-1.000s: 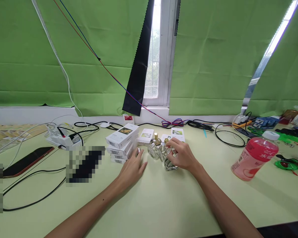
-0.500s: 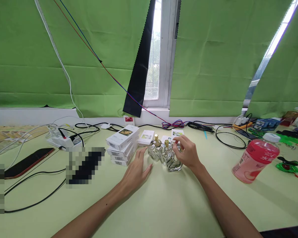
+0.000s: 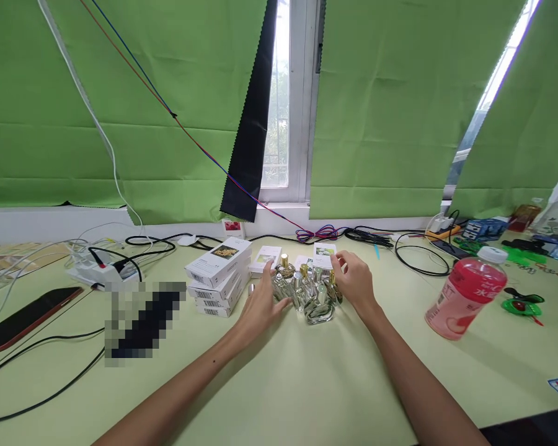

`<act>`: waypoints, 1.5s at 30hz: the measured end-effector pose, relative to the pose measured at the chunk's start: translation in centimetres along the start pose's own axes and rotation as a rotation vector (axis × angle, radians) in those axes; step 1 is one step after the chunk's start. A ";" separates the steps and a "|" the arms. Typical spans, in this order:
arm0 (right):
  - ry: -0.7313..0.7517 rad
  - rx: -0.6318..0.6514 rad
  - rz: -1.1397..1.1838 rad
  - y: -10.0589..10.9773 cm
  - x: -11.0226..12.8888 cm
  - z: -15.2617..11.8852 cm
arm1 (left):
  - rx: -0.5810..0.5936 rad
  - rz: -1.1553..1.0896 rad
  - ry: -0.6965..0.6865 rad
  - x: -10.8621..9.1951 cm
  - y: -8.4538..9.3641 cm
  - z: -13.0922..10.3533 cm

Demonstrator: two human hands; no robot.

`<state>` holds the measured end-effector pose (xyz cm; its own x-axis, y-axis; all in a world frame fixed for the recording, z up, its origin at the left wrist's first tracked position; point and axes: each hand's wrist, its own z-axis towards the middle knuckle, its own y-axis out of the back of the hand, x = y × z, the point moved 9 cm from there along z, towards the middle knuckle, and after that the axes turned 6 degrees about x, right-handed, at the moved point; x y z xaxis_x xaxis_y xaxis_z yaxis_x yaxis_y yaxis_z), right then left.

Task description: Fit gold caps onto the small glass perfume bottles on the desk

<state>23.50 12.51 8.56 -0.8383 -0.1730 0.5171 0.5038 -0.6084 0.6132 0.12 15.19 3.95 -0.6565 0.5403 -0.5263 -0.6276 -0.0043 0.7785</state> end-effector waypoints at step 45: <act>0.050 0.952 0.343 -5.5 -2.1 -2.7 | 0.024 0.341 -0.024 -0.2 2.8 -4.9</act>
<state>21.90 14.10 2.52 -0.6138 -0.2681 0.7426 0.6575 0.3471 0.6688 -3.57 10.96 4.61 -0.8168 0.5307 -0.2262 -0.3633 -0.1688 0.9162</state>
